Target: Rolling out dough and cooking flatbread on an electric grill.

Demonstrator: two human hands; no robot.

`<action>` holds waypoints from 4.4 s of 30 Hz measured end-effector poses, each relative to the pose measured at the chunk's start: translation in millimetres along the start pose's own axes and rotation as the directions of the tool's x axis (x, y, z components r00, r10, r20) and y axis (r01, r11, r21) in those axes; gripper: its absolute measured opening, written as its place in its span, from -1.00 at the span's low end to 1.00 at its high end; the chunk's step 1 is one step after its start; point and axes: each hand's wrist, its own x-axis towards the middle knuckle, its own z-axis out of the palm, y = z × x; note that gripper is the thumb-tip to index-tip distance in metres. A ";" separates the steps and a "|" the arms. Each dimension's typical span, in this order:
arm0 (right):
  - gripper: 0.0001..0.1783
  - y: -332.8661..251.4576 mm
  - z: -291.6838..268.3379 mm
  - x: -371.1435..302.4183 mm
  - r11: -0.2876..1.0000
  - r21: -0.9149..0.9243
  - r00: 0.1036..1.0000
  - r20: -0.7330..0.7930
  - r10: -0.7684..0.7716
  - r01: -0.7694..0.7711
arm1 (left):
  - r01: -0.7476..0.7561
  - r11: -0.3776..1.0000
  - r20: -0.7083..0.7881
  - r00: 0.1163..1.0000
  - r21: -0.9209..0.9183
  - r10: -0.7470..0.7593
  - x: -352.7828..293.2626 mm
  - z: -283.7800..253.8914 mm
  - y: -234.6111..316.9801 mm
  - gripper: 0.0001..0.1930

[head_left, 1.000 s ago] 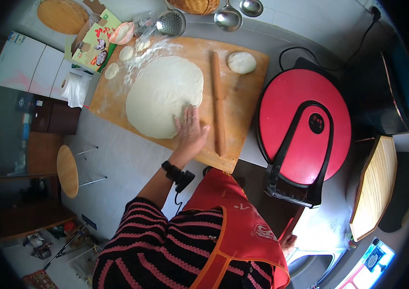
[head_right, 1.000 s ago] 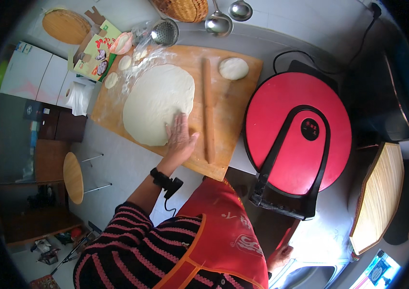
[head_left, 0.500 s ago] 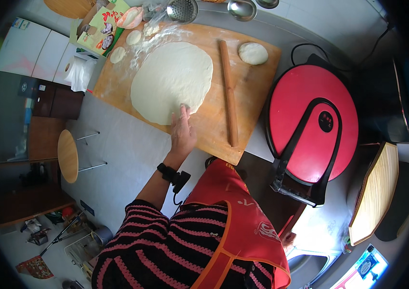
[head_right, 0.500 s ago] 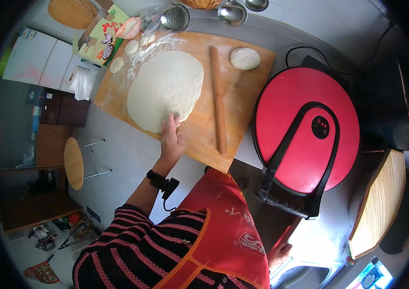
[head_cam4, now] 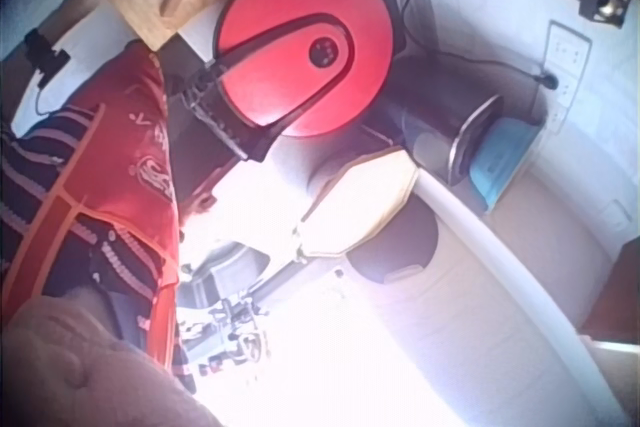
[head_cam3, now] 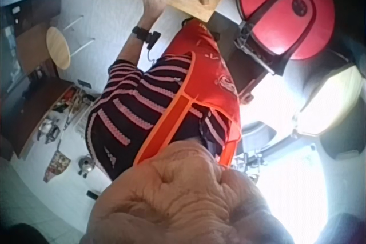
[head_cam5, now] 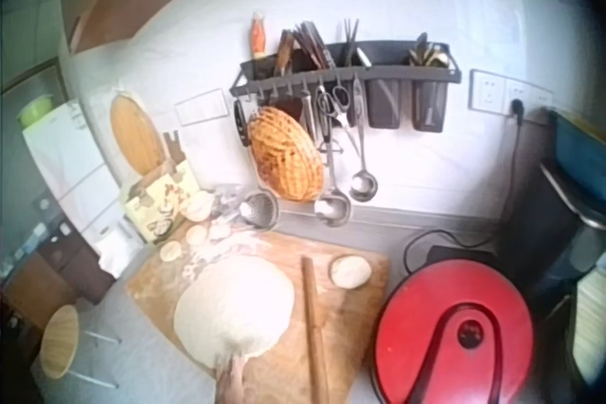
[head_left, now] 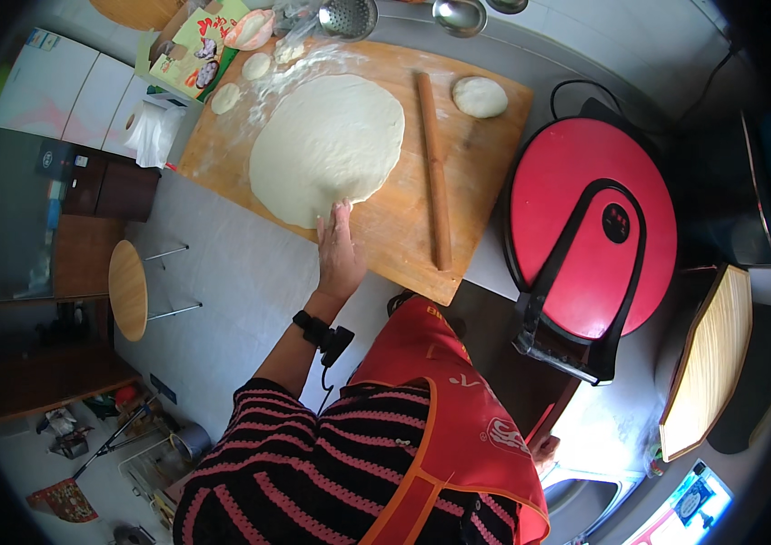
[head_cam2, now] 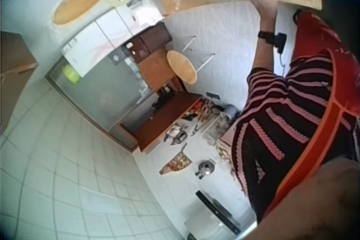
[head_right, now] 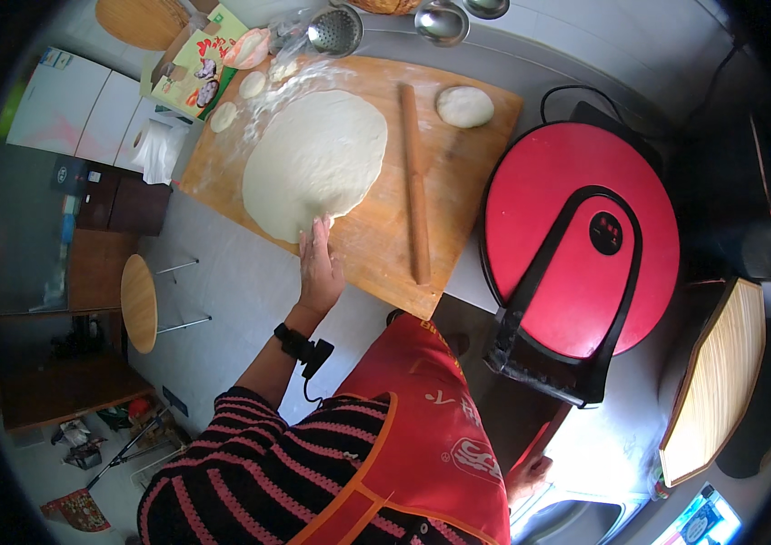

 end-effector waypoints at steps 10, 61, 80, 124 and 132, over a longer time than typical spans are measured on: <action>-0.74 16.3 4.8 1.0 0.998 -0.051 1.000 0.008 0.025 -0.025 | 0.096 0.980 -0.049 0.993 -0.175 -0.106 -24.8 -2.7 0.2 -0.39; -0.83 -64.5 27.8 -24.5 0.903 0.416 0.949 0.229 -0.216 0.105 | -0.216 0.976 0.238 0.946 -0.042 0.219 -28.1 -3.9 7.5 -0.45; -0.87 -194.8 85.6 -96.6 0.972 0.212 0.851 0.486 -0.197 0.104 | 0.344 0.936 0.097 0.937 -0.078 -0.336 287.8 -12.2 -319.9 -0.74; -0.77 -300.9 69.4 -20.6 0.959 0.231 0.912 0.333 -0.239 0.167 | 0.735 0.280 0.736 0.666 -0.618 -0.124 122.3 -25.8 -22.7 -0.86; -0.73 -233.8 44.2 -91.5 0.971 0.237 0.920 0.370 -0.129 0.041 | 0.761 0.363 0.747 0.629 -0.538 -0.213 174.2 -15.2 -68.2 -0.87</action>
